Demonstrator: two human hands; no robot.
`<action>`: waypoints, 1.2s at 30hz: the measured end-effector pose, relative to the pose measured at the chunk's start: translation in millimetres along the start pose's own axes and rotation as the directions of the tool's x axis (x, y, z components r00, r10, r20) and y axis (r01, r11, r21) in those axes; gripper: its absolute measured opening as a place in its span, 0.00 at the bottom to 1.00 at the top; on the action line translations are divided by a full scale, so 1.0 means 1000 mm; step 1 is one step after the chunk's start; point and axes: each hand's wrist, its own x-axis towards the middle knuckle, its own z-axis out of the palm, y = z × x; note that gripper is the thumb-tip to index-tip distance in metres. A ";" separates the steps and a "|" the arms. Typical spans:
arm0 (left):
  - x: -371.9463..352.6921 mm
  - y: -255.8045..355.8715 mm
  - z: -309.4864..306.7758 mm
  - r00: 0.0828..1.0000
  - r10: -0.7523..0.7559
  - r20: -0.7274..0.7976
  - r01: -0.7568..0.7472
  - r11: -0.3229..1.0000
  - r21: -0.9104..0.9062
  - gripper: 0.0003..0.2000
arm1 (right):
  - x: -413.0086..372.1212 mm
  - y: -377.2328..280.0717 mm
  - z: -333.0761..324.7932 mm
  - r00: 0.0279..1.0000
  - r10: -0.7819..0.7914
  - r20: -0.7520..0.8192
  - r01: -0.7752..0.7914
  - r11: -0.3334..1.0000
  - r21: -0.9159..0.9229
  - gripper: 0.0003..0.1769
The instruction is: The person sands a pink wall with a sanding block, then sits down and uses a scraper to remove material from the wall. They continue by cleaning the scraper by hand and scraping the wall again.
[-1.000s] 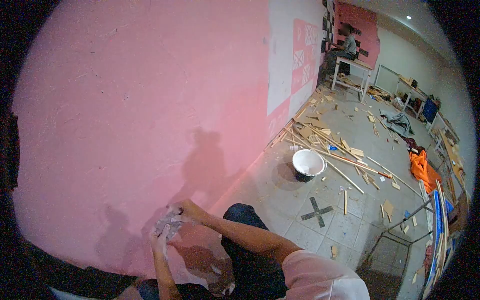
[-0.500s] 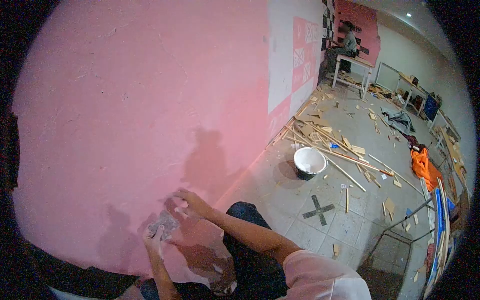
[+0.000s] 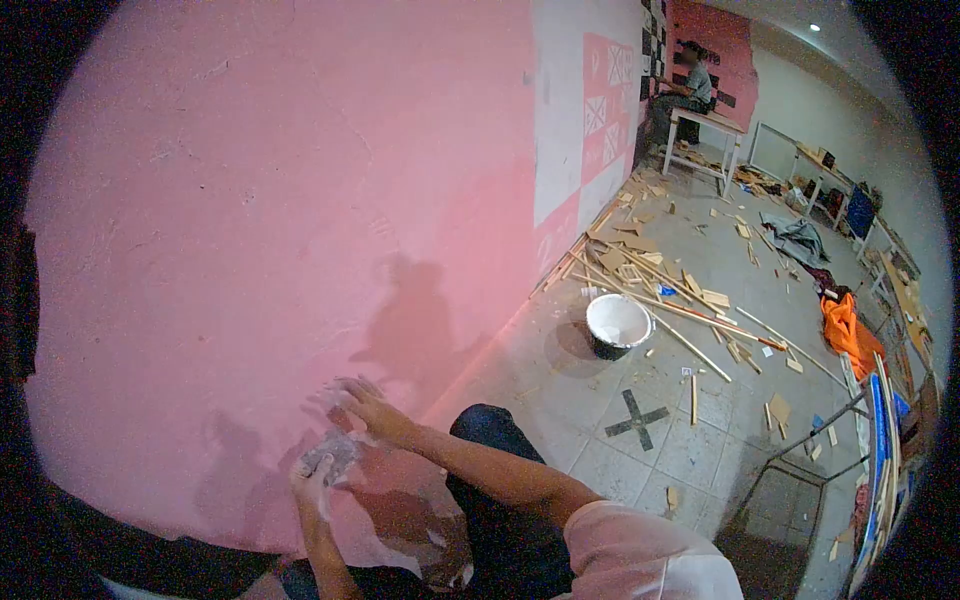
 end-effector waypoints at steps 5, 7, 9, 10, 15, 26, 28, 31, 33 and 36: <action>0.002 0.003 -0.007 0.999 -0.039 -0.021 0.039 0.999 0.020 0.10 | 0.002 -0.010 -0.006 0.996 -0.033 -0.080 0.039 0.997 0.066 0.55; -0.003 0.009 0.005 0.998 -0.055 -0.004 0.055 0.998 -0.037 0.10 | 0.000 -0.008 0.002 0.998 -0.036 -0.060 0.036 0.999 0.006 0.55; -0.004 0.012 0.008 1.000 -0.031 0.007 0.031 0.999 -0.034 0.10 | -0.003 -0.002 0.006 0.998 -0.031 -0.056 0.032 0.999 0.018 0.54; -0.002 0.011 0.003 1.000 0.001 0.011 -0.001 1.000 -0.002 0.10 | -0.002 -0.003 0.002 0.998 -0.025 -0.062 0.028 0.998 0.060 0.54; 0.000 0.005 -0.005 1.000 -0.013 0.024 0.013 1.000 -0.005 0.11 | 0.000 -0.007 0.001 0.999 -0.038 -0.026 0.041 0.991 0.127 0.48; 0.000 0.012 -0.014 0.997 -0.053 0.057 0.052 0.998 0.032 0.11 | 0.003 -0.016 -0.006 0.999 -0.033 -0.002 0.033 0.987 0.159 0.47; -0.002 0.022 -0.011 0.999 -0.036 0.035 0.035 0.998 0.057 0.11 | 0.003 -0.017 -0.011 1.000 -0.023 0.013 0.021 0.990 0.136 0.46; -0.003 0.017 -0.008 0.997 -0.056 0.053 0.052 0.996 0.072 0.11 | 0.001 -0.018 -0.006 0.998 -0.045 0.039 0.041 0.994 0.103 0.46; -0.002 0.015 -0.009 0.996 -0.079 0.051 0.075 0.993 0.088 0.11 | 0.000 -0.014 -0.003 0.997 -0.070 0.032 0.065 0.989 0.132 0.48; -0.004 0.028 -0.010 0.997 -0.076 0.017 0.074 0.993 0.093 0.11 | 0.003 -0.016 -0.013 0.997 -0.078 0.009 0.075 0.981 0.181 0.50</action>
